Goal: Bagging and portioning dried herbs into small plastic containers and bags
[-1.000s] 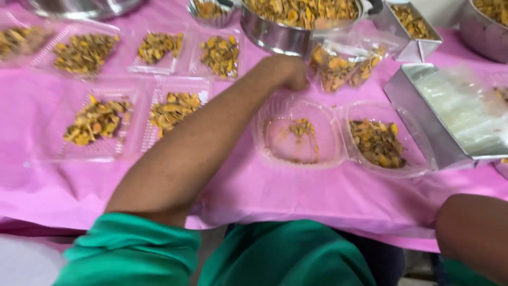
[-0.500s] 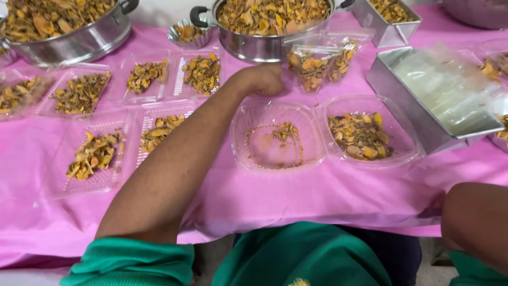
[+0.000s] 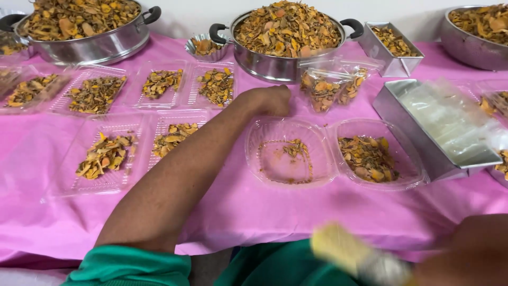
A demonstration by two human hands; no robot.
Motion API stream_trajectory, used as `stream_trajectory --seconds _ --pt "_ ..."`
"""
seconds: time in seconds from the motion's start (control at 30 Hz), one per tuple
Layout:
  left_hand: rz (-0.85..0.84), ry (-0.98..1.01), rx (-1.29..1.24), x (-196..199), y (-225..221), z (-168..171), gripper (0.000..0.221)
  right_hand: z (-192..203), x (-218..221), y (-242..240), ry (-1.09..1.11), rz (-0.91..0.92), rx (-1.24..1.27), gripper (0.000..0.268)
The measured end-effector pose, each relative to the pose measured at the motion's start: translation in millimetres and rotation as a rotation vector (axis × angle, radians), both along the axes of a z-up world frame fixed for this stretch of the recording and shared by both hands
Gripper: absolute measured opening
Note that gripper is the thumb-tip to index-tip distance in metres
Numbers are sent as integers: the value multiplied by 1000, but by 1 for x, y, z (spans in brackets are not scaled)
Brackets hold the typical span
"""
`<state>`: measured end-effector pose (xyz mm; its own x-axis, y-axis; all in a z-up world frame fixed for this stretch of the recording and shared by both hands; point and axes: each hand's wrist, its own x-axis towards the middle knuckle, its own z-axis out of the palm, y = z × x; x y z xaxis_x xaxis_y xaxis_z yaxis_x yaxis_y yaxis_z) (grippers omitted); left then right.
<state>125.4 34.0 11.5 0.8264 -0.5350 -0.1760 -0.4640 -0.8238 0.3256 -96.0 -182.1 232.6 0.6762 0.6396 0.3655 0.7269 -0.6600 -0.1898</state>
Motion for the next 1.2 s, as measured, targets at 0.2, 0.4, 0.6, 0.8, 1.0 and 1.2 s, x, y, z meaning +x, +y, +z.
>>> stream_trajectory --seconds 0.2,0.4,0.6,0.8,1.0,1.2 --pt "160 28 -7 -41 7 41 4 -37 3 -6 60 -40 -74 25" --pt "122 -18 -14 -132 0 118 28 -86 71 -49 50 177 371 17" --pt "-57 85 57 -156 -8 79 25 -142 99 -57 35 67 425 8" --pt "-59 -70 -266 -130 15 65 19 -120 63 -24 227 361 498 14" --pt "92 -70 -247 -144 38 55 13 -145 61 4 425 348 482 15" --pt "-52 -115 -210 -121 45 34 38 -155 74 5 457 412 278 15"
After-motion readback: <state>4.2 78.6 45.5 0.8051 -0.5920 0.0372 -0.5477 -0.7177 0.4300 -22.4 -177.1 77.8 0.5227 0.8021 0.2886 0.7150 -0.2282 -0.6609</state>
